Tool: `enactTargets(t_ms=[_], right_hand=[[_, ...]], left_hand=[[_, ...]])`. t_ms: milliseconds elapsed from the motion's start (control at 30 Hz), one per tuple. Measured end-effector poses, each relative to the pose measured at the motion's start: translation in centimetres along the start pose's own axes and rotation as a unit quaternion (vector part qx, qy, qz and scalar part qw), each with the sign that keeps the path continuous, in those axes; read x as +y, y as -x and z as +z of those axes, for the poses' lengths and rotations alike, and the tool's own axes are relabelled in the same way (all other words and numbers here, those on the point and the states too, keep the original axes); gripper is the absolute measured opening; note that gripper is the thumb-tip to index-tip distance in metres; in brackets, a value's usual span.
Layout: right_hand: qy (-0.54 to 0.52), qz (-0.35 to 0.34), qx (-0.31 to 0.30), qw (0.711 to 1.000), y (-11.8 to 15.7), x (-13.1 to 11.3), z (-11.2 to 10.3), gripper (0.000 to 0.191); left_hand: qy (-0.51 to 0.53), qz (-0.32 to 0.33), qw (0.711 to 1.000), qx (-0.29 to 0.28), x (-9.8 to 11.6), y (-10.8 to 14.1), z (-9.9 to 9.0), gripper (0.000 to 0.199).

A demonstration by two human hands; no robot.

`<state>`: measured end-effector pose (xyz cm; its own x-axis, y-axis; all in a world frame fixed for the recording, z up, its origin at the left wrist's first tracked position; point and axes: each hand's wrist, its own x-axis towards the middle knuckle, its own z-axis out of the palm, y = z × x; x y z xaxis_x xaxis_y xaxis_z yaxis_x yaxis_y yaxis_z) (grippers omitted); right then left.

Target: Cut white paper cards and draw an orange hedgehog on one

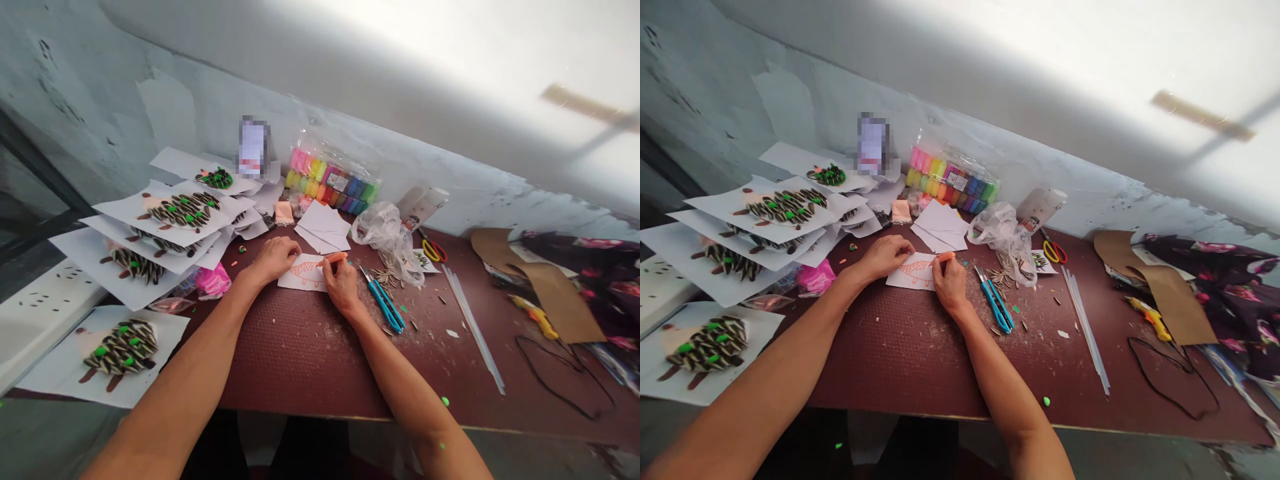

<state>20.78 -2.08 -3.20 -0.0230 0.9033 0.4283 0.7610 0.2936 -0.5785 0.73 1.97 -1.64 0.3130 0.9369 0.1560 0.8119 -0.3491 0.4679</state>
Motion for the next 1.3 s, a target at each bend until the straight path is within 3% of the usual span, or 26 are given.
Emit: enactTargets(t_ms=[933,1300], right_hand=[[-0.165,0.041,0.072,0.983,-0.2,-0.9,-1.1,0.027],[-0.239,0.078,0.062,0.966,0.2,-1.8,-0.9,0.023]], left_hand=[[0.016,-0.014,1.0,-0.001,-0.2,0.3,0.2,0.028],[0.006,-0.055,0.997,-0.049,-0.1,-0.6,-0.2,0.019]])
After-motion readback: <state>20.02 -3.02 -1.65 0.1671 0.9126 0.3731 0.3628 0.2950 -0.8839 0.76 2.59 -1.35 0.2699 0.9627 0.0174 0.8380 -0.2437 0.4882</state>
